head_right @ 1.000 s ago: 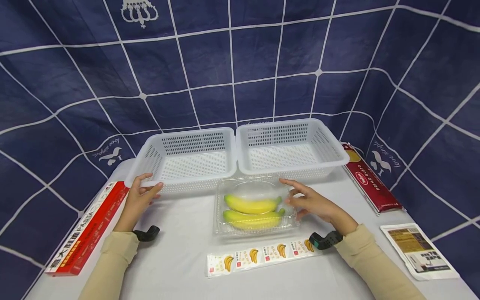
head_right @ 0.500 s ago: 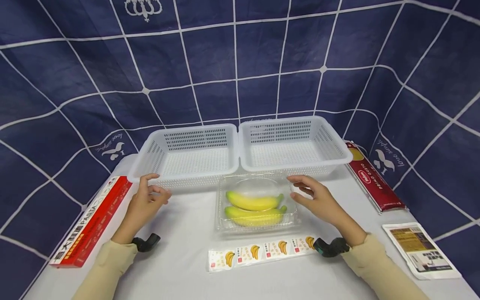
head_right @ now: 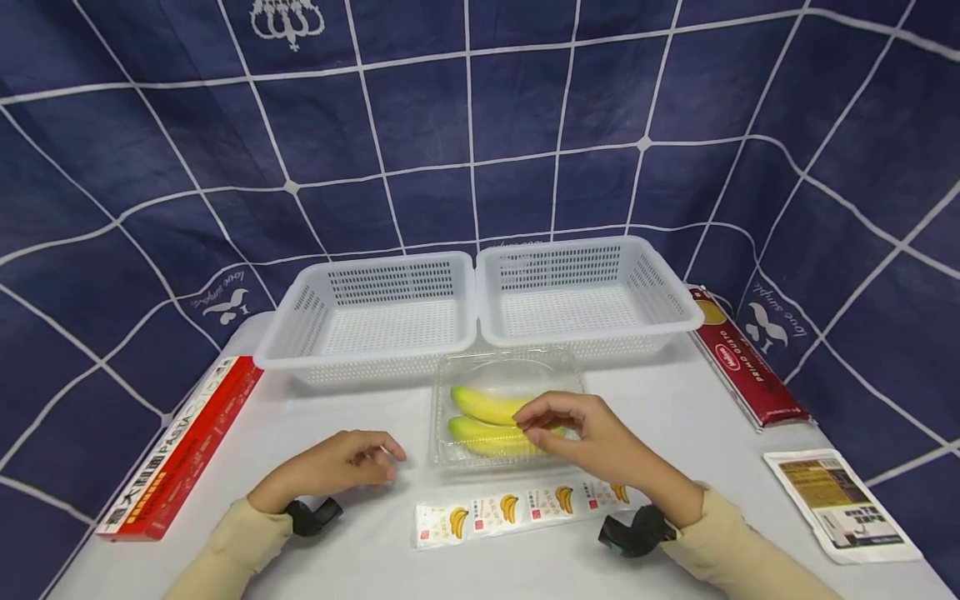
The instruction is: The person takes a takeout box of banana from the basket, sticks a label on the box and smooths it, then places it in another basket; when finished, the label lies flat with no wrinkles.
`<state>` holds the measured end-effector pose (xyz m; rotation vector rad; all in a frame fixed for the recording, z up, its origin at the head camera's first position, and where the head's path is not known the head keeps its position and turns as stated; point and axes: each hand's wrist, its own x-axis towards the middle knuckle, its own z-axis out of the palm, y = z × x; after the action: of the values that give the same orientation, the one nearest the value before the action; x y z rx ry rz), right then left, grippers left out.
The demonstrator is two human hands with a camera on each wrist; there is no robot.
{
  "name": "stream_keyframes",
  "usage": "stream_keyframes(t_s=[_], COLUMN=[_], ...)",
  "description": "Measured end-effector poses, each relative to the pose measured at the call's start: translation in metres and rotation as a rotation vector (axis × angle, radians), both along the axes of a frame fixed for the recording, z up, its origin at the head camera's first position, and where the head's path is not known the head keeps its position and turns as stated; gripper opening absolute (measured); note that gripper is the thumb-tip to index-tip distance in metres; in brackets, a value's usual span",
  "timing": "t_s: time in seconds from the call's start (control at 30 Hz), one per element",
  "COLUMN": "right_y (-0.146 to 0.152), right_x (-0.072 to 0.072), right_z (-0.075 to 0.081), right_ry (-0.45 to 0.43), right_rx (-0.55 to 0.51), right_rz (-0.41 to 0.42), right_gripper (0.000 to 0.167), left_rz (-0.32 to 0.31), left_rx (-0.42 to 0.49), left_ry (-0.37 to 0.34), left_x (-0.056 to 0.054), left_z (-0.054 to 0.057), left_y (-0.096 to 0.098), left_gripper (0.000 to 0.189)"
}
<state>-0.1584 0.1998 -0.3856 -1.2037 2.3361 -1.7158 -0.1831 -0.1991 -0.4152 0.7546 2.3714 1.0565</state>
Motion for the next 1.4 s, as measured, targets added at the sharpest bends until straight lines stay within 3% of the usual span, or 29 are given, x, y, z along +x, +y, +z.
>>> stream_keyframes(t_s=[0.1,0.23,0.47,0.57,0.73,0.83,1.17,1.4], right_y=[-0.014,-0.029,-0.050,-0.059,-0.072,-0.078,-0.086,-0.095], right_x=[0.006,0.011,0.019,0.020,0.018,0.015,0.015,0.014], right_z=[-0.004,-0.015,-0.041,-0.053,-0.066,-0.069,-0.065,-0.063], right_ry=[-0.060,-0.160,-0.231,-0.222,-0.161,-0.170,-0.339,-0.252], right_rx=[0.043,0.099,0.212,0.259,0.298,0.301,0.281,0.322], right_rz=[0.111,0.235,0.367,0.378,0.311,0.287,0.323,0.291], right_gripper=[0.019,0.016,0.017,0.017,0.014,0.013,0.012,0.006], left_rz=[-0.068,-0.084,-0.094,-0.102,-0.127,-0.152,-0.201,-0.217], left_rx=[0.027,0.035,0.031,0.030,0.040,0.053,0.143,0.237], left_ry=[-0.122,-0.262,-0.357,-0.368,-0.386,-0.401,-0.488,-0.515], left_x=[0.002,0.005,0.008,0.008,0.009,0.008,0.002,0.003], left_z=[-0.005,-0.011,-0.017,-0.019,-0.022,-0.025,-0.029,-0.027], left_y=[0.008,0.017,0.025,0.028,0.035,0.037,0.034,0.041], left_gripper=[0.022,0.017,0.014,0.015,0.016,0.017,0.013,0.012])
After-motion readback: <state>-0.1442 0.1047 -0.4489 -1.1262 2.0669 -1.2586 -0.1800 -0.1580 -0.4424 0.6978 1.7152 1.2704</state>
